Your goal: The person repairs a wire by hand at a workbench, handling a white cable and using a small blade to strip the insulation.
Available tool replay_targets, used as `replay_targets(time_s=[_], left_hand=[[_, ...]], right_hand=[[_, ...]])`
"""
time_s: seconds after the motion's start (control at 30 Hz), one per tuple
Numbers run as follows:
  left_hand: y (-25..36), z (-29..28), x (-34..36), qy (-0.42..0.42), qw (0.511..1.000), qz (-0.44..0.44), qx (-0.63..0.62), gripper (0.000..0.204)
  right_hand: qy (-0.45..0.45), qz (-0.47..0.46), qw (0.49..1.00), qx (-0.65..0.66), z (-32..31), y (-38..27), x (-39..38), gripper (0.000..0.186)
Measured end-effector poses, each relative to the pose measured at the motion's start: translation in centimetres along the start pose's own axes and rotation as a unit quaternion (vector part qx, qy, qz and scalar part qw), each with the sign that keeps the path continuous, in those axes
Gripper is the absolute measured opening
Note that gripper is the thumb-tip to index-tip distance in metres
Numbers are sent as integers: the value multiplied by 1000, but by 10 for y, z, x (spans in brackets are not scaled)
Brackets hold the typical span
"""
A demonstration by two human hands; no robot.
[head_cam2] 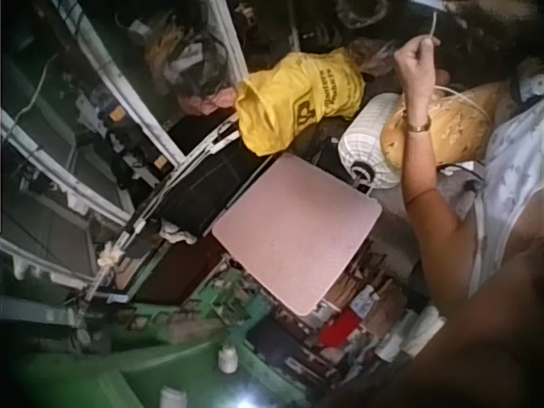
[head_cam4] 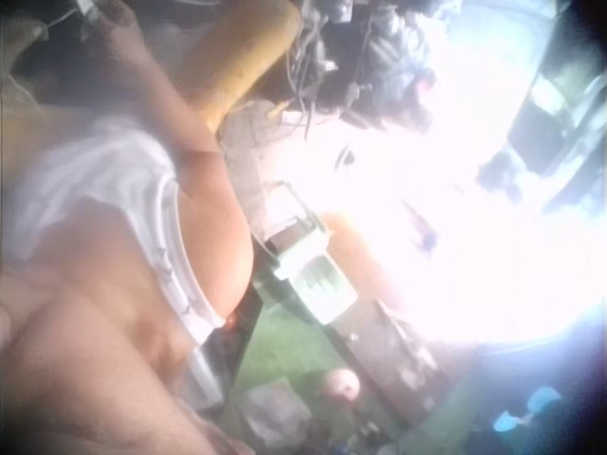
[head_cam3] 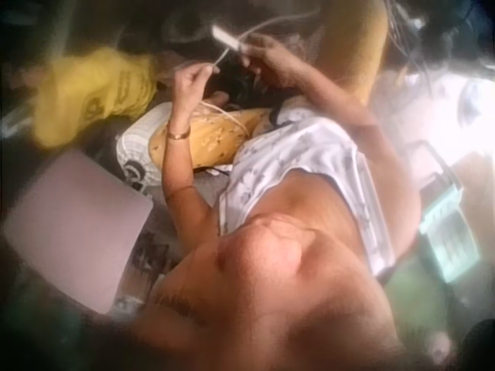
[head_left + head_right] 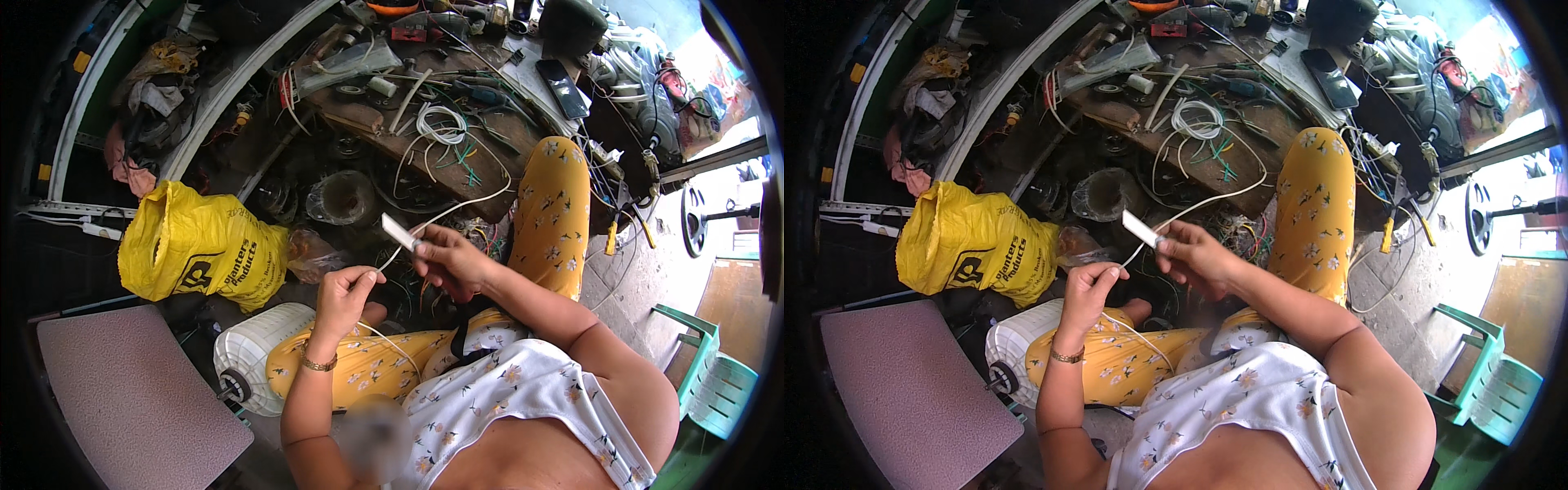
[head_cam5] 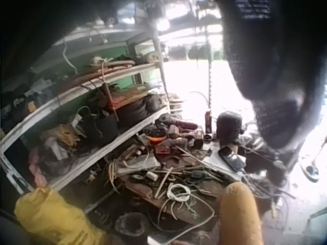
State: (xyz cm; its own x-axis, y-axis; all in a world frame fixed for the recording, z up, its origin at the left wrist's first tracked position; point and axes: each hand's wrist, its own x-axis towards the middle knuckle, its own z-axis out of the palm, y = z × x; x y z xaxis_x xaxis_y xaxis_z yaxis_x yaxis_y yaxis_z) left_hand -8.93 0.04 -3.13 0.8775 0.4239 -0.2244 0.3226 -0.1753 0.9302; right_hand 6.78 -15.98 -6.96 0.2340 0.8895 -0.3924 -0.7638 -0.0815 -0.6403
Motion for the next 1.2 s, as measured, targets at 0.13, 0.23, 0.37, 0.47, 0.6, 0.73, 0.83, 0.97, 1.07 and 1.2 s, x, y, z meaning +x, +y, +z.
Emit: replay_targets(time_s=[0.13,0.23,0.37,0.47,0.6,0.73,0.83,0.97,1.07,1.2], left_hand=[[1,2,3,3,999,10,45,14],[18,16,1,19,980,47,193,6],[16,23,5,66,976,96,185,7],[17,22,5,60,982,68,165,9],[12,21,5,50,986,64,145,11],[2,18,2,5,999,23,46,13],[4,17,2,-5,999,6,-38,13],[1,18,5,11,996,-10,-90,13],[-1,19,5,-2,993,-24,-115,13],[-5,15,2,-11,991,-59,-117,13]], right_hand=[[-43,-29,999,8,15,10,8,19],[-33,-28,999,-4,19,13,8,14],[-34,-25,999,-30,24,12,6,14],[-30,-36,998,-31,28,13,5,13],[-20,-34,999,-24,29,13,2,12],[57,-15,997,-40,17,11,4,8],[81,-66,994,-38,-16,-1,7,16],[17,2,998,-68,9,1,-3,27],[-38,-25,999,-16,18,14,3,23],[-55,-25,998,-22,27,13,5,20]])
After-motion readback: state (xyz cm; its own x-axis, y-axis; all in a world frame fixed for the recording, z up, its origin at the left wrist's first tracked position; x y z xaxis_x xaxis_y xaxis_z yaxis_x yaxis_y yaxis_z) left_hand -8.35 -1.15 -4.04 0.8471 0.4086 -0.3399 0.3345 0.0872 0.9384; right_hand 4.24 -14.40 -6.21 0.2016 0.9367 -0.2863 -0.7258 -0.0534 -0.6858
